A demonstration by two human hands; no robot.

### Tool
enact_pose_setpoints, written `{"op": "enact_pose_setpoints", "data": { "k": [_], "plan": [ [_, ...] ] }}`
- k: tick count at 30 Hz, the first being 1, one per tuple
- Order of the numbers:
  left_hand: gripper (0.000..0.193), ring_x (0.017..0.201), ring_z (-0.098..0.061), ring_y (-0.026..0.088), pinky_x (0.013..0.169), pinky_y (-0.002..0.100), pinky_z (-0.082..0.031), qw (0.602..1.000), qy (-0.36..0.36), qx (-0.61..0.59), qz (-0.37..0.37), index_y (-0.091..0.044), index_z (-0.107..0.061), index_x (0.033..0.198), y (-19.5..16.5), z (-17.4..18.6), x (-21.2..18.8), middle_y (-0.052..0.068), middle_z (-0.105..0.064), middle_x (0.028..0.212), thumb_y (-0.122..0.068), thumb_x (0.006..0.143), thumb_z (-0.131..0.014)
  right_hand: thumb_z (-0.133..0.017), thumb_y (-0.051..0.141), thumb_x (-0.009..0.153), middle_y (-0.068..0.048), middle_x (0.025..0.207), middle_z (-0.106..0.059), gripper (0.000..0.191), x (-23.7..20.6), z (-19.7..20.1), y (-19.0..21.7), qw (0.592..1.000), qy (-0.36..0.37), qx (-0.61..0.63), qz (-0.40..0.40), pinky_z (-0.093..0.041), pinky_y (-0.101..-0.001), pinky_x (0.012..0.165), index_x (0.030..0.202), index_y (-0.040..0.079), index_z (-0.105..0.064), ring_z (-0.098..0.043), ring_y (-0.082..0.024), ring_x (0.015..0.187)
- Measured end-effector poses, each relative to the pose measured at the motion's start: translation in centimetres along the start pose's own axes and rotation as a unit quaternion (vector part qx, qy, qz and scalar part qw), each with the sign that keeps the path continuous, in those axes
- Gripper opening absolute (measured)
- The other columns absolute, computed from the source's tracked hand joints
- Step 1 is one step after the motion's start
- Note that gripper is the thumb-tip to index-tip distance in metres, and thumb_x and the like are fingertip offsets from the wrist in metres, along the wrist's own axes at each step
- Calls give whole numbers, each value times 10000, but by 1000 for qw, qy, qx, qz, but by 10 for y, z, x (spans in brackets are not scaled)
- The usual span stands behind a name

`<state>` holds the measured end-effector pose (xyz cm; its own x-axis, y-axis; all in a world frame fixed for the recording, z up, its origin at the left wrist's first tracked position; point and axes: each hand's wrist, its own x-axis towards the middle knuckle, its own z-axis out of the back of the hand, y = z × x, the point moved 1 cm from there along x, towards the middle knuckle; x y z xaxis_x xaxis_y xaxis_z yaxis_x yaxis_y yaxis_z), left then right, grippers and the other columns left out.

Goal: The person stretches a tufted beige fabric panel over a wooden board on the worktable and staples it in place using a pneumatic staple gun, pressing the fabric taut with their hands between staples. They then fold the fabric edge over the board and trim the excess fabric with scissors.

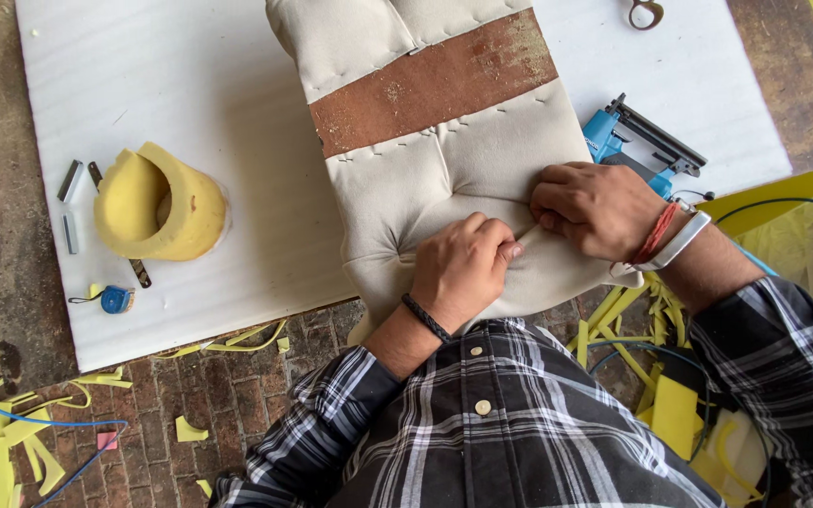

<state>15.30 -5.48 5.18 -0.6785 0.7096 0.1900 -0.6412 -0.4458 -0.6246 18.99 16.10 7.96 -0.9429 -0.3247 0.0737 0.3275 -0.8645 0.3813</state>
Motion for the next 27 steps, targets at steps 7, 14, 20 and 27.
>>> {"op": "enact_pose_setpoints", "data": {
  "k": [7,14,20,27],
  "plan": [
    [369,796,-693,248,672,380,-570,997,19,-70,21,-65,-629,1239,11,-1,2,89,-679,1034,-231,918,-704,-730,193,928,-81,985,-645,120,-35,-20,10,978,-179,12,-110,-549,-421,828,1030,130,-738,-644,-296,947],
    [432,1390,-525,384,1155,506,-412,991,-59,39,-116,-72,-637,1330,55,63,-41,153,-587,1461,-297,963,-679,-616,387,1056,-204,1498,-515,498,-81,-82,79,899,-342,-28,-273,-323,-558,1185,1461,99,-595,-460,-410,1395],
    [483,1457,-483,376,1231,518,-327,988,-93,28,-120,-89,-650,1379,73,41,-49,130,-583,1504,-409,1033,-543,-440,605,1046,-272,1683,-252,740,-79,-133,75,901,-343,-45,-261,13,-662,1264,1590,103,-419,-138,-469,1591],
    [410,1428,-514,364,1239,537,-312,982,-144,30,-122,-120,-687,1319,92,36,16,102,-620,1471,-358,1008,-565,-425,615,1034,-262,1669,-279,732,-26,-89,13,919,-312,-52,-233,0,-651,1246,1576,123,-428,-152,-469,1572]
  ]
}}
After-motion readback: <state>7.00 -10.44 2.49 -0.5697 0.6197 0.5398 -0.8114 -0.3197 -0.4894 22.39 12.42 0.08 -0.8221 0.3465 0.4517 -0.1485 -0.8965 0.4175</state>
